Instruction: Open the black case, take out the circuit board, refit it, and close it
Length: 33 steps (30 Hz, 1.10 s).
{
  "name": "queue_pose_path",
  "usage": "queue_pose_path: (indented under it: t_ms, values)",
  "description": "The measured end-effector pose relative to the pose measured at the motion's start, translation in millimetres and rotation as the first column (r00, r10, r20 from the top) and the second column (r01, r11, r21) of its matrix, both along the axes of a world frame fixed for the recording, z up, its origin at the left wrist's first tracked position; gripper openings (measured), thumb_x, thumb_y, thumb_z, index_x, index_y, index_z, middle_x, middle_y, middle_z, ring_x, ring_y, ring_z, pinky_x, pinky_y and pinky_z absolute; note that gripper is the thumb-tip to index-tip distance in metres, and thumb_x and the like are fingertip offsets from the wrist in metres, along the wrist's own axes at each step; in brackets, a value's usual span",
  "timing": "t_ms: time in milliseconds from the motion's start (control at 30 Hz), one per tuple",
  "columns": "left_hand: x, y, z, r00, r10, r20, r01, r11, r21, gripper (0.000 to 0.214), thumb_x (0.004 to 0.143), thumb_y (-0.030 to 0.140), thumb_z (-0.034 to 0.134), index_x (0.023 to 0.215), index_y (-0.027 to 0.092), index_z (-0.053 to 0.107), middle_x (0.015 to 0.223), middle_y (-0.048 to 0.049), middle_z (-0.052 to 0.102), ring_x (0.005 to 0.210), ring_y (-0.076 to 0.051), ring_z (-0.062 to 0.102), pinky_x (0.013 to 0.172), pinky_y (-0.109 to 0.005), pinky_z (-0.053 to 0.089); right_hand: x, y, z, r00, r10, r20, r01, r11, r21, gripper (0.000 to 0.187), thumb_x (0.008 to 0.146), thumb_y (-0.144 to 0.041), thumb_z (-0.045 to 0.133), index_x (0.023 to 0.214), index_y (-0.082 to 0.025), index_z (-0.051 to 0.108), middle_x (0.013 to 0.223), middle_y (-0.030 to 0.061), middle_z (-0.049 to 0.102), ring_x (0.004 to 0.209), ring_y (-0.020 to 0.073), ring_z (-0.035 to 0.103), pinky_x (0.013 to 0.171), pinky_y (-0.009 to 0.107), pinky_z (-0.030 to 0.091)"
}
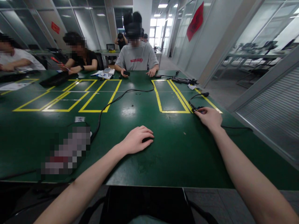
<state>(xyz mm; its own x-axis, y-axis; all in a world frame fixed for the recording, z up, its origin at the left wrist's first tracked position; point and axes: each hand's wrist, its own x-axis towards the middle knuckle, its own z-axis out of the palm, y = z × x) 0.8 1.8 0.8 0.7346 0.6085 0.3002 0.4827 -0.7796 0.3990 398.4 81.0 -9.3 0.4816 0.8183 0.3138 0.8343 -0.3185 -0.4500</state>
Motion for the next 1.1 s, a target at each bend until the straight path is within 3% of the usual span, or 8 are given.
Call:
queue_pose_path:
  t_ms: [167, 300, 400, 567, 833, 967, 1100]
  values:
    - [-0.4, -0.2, -0.1, 1.0, -0.002, 0.015, 0.002, 1.0, 0.003, 0.019, 0.1, 0.028, 0.061, 0.108, 0.021, 0.076, 0.118, -0.0068, 0.076, 0.111, -0.023, 0.068, 0.1, -0.041, 0.054, -3.1, -2.7, -0.2, 0.992, -0.003, -0.127, 0.012, 0.997, 0.072, 0.027, 0.069, -0.043, 0.074, 0.085, -0.022, 0.069, 0.078, 0.0069, 0.07, 0.071, 0.0257, 0.062, 0.058, 0.033, 0.043]
    - [-0.6, -0.3, 0.4, 1.0, -0.005, 0.008, 0.005, 1.0, 0.006, 0.018, 0.1, 0.029, 0.061, 0.107, 0.021, 0.076, 0.118, -0.0067, 0.076, 0.111, -0.023, 0.068, 0.098, -0.04, 0.055, -6.2, -4.0, 2.1, 0.995, -0.018, -0.102, 0.028, 0.995, 0.098, 0.032, 0.066, -0.042, 0.075, 0.084, -0.024, 0.056, 0.076, 0.0029, 0.064, 0.068, 0.0226, 0.057, 0.059, 0.032, 0.041]
    - [-0.8, -0.5, 0.6, 1.0, -0.004, 0.0, 0.004, 1.0, 0.002, 0.019, 0.1, 0.029, 0.061, 0.108, 0.021, 0.076, 0.119, -0.0066, 0.076, 0.112, -0.023, 0.068, 0.097, -0.041, 0.054, -8.4, -6.7, 7.8, 0.999, -0.013, -0.045, 0.017, 0.995, 0.095, 0.033, 0.068, -0.042, 0.075, 0.083, -0.026, 0.052, 0.076, 0.0025, 0.062, 0.071, 0.0244, 0.058, 0.062, 0.033, 0.041]
    - [-0.6, -0.5, -0.6, 1.0, 0.0, -0.009, 0.0, 1.0, 0.003, 0.018, 0.1, 0.028, 0.062, 0.108, 0.021, 0.075, 0.12, -0.0062, 0.076, 0.113, -0.023, 0.068, 0.098, -0.041, 0.054, -7.9, -12.6, 15.9, 0.995, -0.095, -0.01, 0.095, 0.986, 0.138, 0.028, 0.077, -0.04, 0.068, 0.099, -0.024, 0.06, 0.086, 0.0083, 0.068, 0.083, 0.0313, 0.065, 0.071, 0.039, 0.048]
    - [-0.4, -0.4, 0.2, 1.0, -0.002, -0.017, 0.002, 1.0, 0.006, 0.019, 0.1, 0.029, 0.06, 0.108, 0.021, 0.076, 0.12, -0.0066, 0.075, 0.112, -0.023, 0.068, 0.099, -0.041, 0.054, -12.9, -10.4, 10.2, 0.992, -0.096, 0.084, 0.108, 0.984, -0.144, 0.047, 0.09, -0.045, 0.059, 0.127, -0.017, 0.068, 0.127, 0.0214, 0.065, 0.105, 0.0381, 0.068, 0.083, 0.046, 0.054]
    - [-0.4, -0.8, 0.5, 1.0, -0.002, -0.014, 0.002, 1.0, 0.0, 0.018, 0.1, 0.028, 0.061, 0.107, 0.021, 0.076, 0.12, -0.0071, 0.075, 0.112, -0.024, 0.068, 0.099, -0.041, 0.054, -19.4, -8.7, 12.0, 0.987, 0.0, 0.159, 0.043, 0.962, -0.268, 0.048, 0.096, -0.043, 0.053, 0.131, -0.014, 0.068, 0.127, 0.0204, 0.068, 0.109, 0.0373, 0.069, 0.085, 0.043, 0.054]
    - [-0.6, -0.6, 0.9, 1.0, 0.002, 0.0, -0.002, 1.0, -0.009, 0.018, 0.1, 0.028, 0.061, 0.106, 0.02, 0.077, 0.118, -0.0074, 0.076, 0.111, -0.024, 0.068, 0.1, -0.041, 0.055, -37.5, -8.4, 9.6, 0.973, 0.134, 0.187, -0.073, 0.951, -0.299, 0.047, 0.101, -0.043, 0.047, 0.129, -0.013, 0.069, 0.125, 0.0201, 0.069, 0.108, 0.0362, 0.07, 0.082, 0.04, 0.054]
